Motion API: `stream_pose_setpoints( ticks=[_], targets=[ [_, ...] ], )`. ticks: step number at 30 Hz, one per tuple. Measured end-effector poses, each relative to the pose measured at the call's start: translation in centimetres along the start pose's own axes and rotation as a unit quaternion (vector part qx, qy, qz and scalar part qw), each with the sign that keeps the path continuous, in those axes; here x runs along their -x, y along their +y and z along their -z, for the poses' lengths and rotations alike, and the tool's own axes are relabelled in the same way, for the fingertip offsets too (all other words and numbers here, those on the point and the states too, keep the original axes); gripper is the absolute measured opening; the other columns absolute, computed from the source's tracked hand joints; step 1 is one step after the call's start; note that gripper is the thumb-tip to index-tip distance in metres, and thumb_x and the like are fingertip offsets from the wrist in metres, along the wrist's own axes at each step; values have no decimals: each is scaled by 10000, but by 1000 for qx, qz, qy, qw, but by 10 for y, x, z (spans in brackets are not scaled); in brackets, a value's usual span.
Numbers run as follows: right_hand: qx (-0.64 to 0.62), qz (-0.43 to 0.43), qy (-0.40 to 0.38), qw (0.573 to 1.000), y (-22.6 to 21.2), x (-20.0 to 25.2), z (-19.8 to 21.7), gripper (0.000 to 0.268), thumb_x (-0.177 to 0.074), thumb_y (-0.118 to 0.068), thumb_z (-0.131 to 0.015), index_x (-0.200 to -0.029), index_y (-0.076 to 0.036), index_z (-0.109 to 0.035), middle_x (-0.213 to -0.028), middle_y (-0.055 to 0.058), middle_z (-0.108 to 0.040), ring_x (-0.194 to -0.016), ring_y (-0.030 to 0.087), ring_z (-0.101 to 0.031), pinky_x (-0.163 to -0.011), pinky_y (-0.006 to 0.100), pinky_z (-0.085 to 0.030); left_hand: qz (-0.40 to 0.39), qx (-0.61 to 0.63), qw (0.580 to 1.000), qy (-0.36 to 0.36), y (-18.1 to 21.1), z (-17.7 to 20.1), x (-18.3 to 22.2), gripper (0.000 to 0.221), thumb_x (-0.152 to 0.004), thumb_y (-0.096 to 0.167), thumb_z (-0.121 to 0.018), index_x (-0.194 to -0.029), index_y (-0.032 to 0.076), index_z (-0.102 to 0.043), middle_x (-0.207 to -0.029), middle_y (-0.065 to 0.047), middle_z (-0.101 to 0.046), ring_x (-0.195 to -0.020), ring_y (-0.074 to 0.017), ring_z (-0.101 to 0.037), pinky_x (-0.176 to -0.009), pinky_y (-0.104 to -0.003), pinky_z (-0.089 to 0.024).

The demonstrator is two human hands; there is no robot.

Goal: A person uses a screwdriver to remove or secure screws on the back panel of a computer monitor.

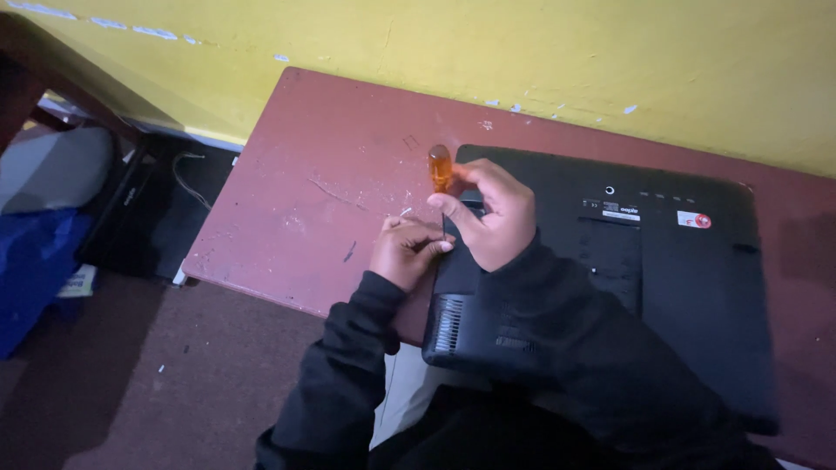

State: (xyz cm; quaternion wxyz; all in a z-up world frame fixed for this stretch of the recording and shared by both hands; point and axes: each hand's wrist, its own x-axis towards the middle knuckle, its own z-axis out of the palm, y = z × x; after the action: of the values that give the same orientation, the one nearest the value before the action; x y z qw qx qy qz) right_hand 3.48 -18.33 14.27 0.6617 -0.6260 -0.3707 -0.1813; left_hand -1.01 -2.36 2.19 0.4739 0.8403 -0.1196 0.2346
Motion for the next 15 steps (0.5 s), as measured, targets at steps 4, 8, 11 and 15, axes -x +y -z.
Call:
stream_pose_setpoints(
  ticks=[4,8,11,15],
  targets=[
    [136,27,-6,990,-5,-2,-1,256,-856,-166,-891,-1020,-14,-766,-790,29,-701,-695,206,-725,-688,316,-595,3,-10,1000,6,3,0,1,150,-814,320,-878,-915,238,-802,-839,45,-798,-886,-167,-756,-967,-335,-357],
    [139,46,-38,989,-3,-10,-1,165,-937,-188,-801,-973,-31,-767,-767,47,-687,-676,265,-718,-660,349,-587,4,-13,1000,7,3,0,1,160,-802,301,-888,-913,224,-803,-846,35,-801,-881,-184,-759,-967,-348,-364],
    [22,-7,-108,994,-9,-14,0,185,-1047,-150,-617,-981,-24,-735,-760,73,-724,-719,274,-746,-709,358,-590,6,-10,1000,12,5,1,0,163,-796,324,-893,-891,232,-798,-838,39,-797,-870,-183,-755,-976,-358,-356],
    [-43,-63,-143,987,4,-5,-3,187,-1072,-132,-555,-1033,-40,-714,-802,62,-746,-774,158,-702,-791,348,-578,1,-10,1000,15,-1,-1,1,169,-776,315,-904,-883,235,-799,-838,37,-798,-872,-191,-756,-954,-349,-376]
  ],
)
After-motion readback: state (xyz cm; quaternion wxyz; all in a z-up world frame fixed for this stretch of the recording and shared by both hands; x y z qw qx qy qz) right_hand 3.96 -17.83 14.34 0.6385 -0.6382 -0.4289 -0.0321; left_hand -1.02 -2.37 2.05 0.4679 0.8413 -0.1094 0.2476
